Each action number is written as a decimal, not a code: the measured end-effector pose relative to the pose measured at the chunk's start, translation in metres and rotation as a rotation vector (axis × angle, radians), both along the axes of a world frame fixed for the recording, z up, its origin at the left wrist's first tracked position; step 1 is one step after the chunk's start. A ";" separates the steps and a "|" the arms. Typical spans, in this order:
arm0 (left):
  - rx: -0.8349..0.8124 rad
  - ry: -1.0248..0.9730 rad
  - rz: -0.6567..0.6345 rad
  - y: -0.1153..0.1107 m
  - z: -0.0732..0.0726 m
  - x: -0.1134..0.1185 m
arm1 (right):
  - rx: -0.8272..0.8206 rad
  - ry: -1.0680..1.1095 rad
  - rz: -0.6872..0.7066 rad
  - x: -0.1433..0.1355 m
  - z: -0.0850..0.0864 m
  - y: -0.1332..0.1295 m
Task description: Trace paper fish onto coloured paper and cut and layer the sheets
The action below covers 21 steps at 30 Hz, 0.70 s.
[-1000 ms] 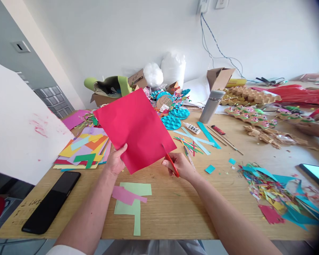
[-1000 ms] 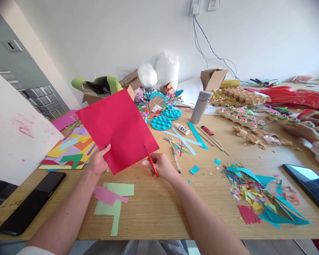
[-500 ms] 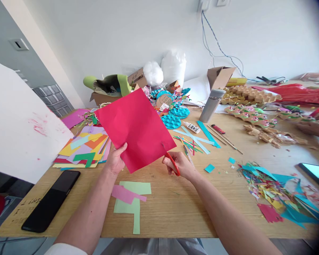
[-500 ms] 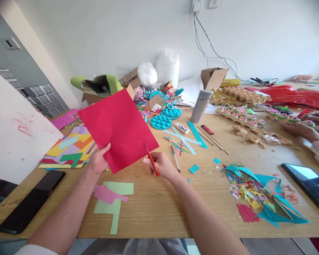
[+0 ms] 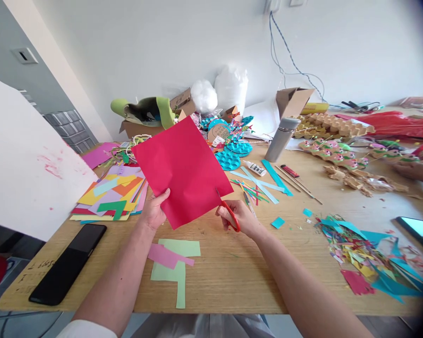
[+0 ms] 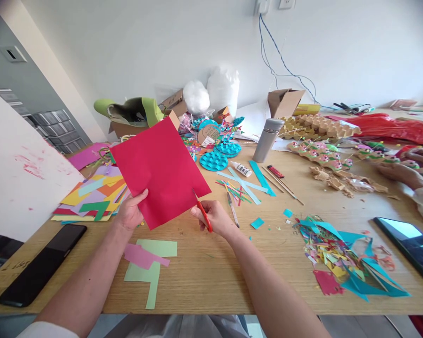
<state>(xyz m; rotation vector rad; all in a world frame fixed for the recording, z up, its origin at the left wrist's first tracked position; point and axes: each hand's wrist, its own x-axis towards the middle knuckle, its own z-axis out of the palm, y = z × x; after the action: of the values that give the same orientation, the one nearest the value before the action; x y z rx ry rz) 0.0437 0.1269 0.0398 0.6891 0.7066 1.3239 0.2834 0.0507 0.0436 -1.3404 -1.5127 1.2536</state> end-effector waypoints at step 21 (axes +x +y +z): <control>-0.030 0.028 -0.047 -0.001 -0.003 0.002 | -0.013 0.015 -0.051 0.001 -0.003 0.002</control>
<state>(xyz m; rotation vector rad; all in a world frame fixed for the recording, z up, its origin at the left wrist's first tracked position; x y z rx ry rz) 0.0453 0.1260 0.0370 0.6968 0.7274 1.2603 0.2841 0.0525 0.0407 -1.3667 -1.4538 1.2405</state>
